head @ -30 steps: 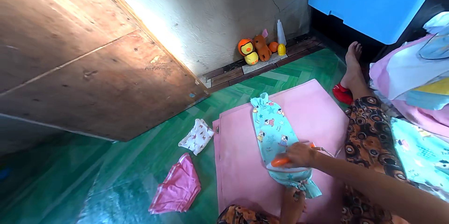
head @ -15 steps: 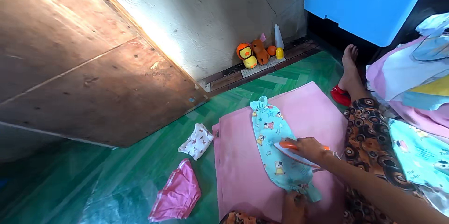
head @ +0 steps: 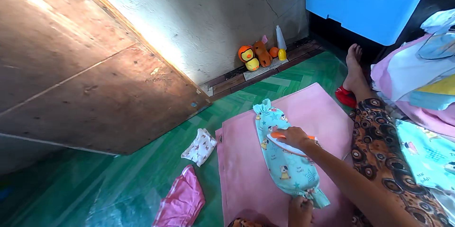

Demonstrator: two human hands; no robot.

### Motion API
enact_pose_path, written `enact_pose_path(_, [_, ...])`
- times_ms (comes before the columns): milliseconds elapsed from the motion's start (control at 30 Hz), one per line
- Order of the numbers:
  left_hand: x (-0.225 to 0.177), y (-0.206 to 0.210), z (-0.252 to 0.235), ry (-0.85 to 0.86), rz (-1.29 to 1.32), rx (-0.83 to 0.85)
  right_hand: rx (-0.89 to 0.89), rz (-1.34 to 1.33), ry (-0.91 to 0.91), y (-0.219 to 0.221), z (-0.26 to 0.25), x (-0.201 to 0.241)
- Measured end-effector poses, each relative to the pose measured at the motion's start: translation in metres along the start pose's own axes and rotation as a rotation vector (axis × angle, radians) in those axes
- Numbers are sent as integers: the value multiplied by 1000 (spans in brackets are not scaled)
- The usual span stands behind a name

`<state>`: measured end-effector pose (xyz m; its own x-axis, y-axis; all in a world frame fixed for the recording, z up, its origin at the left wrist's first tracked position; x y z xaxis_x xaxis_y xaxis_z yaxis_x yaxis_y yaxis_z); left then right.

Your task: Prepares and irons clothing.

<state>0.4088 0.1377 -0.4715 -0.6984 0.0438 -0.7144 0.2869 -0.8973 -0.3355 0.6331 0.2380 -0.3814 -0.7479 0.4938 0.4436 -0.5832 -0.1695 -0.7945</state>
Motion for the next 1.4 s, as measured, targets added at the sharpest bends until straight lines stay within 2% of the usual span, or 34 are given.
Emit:
enact_pose_path(400, [-1,2,0,-26,-8,15,136,123,-296,42,42,31])
enact_pose_path(633, [-1,2,0,-24,26,13,241,182,-421,66,85,29])
enact_pose_path(767, [0,2,-1,-10,27,20,235,196,-459,69,96,13])
enact_pose_path(1033, [0,1,-3,25,31,-3,103,145,-241,52,91,-8])
enact_pose_path(1300, [-1,2,-1,-22,-5,12,-31,30,37,15,41,-10])
enact_pose_path(1400, [0,2,-1,-33,-1,14,-52,-29,80,7,25,-3])
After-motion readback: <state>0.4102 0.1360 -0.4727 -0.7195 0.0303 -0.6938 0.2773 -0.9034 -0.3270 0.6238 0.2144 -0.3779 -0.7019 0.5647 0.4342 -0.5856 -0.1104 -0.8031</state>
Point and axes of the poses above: each hand's wrist, its own z-axis away from the middle knuckle, its own y-axis out of the palm, x = y × z, the point moved 8 cm from there along -z, towards the middle knuckle, and after that the axes turned 1 degree about x, right-handed, at the moved point
